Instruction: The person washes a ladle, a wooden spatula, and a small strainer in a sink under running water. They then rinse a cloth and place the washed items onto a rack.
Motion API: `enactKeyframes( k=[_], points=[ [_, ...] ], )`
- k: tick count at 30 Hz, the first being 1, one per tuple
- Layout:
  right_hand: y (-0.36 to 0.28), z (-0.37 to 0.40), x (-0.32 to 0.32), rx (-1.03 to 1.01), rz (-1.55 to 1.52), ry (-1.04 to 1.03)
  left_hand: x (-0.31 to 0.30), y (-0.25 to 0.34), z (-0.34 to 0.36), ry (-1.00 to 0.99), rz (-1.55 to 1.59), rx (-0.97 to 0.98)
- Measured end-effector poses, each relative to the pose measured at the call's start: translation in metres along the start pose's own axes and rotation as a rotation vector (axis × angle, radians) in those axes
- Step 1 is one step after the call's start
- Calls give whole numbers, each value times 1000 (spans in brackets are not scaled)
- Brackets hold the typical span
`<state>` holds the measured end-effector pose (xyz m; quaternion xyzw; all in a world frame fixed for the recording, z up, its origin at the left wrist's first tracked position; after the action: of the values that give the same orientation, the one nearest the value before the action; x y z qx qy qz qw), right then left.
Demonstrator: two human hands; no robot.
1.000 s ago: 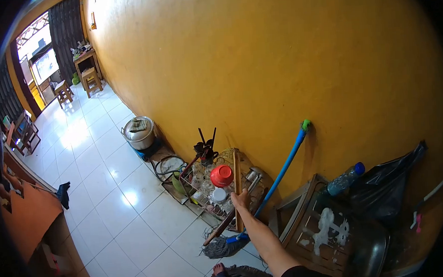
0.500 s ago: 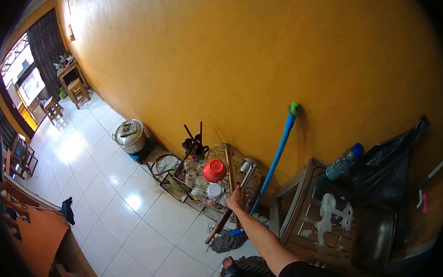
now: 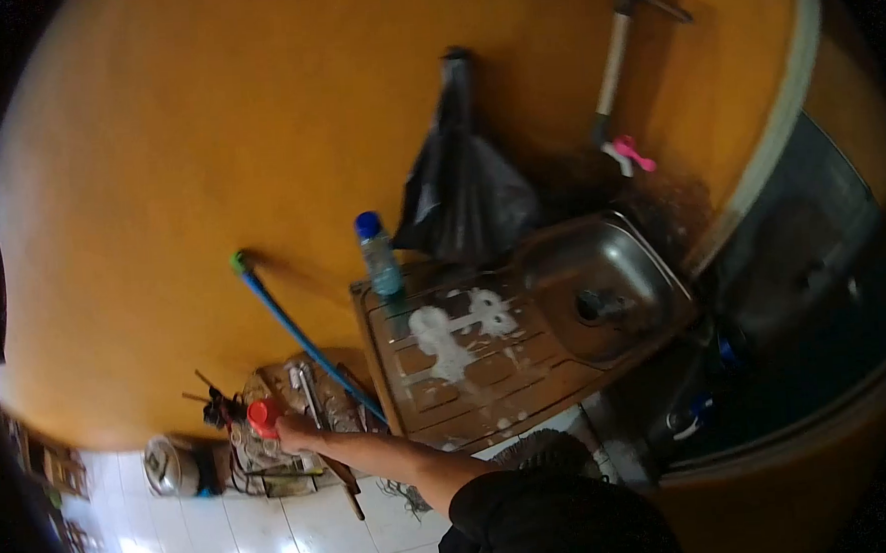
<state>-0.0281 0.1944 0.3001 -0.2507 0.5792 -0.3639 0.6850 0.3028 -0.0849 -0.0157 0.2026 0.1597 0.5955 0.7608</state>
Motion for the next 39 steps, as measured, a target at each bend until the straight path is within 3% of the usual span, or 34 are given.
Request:
enactKeyframes(
  k=[4, 6, 8, 10, 11, 12, 15, 16, 18, 20, 22, 24, 28, 30, 33, 39],
  points=[
    [-31, 37, -64, -363, -269, -83, 5, 21, -28, -19, 47, -12],
    [-31, 85, -118, -670, -481, 1, -1, 50, -35, 76, -19, 69],
    [-21, 152, -192, -627, -402, -44, -3, 76, -38, 96, 25, 267],
    [34, 196, -245, -540, -527, 136, -4, 94, -46, 120, 59, 372],
    [78, 211, -267, -475, -768, 250, -2, 101, -48, 134, 72, 368],
    [95, 246, -306, -339, -503, 447, 4, 104, -48, 133, 66, 371],
    [153, 327, -398, -182, -163, 1026, 20, 113, -33, 137, 54, 573],
    [170, 346, -427, -454, -100, 1229, 26, 112, -33, 137, 46, 468],
    [190, 378, -484, -191, -86, 1379, 42, 106, -28, 165, -15, 387],
    [149, 396, -517, -390, 411, 1451, 59, 96, -21, 156, -76, 310],
    [172, 386, -549, -405, 412, 1277, 84, 94, -15, 103, -175, 321],
    [201, 370, -564, -99, 268, 995, 123, 94, -7, 51, -253, 350],
    [211, 373, -586, -80, 452, 875, 183, 112, 14, 19, -345, 448],
    [213, 378, -590, -289, 499, 925, 202, 109, 25, 11, -380, 479],
    [220, 378, -608, -220, 522, 825, 218, 101, 43, 27, -389, 530],
    [241, 392, -641, -350, 257, 1059, 226, 83, 65, 22, -435, 615]
  ],
)
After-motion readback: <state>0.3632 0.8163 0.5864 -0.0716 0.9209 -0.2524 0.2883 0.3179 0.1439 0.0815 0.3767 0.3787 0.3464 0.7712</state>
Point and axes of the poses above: each hand's wrist, its own z-axis away from the middle knuckle, its own x-axis out of the palm, y = z × x, the point moved 4 cm from there along -z, towards the middle knuckle, and after that the axes turned 10 degrees about -z, right-handed, at the moved point
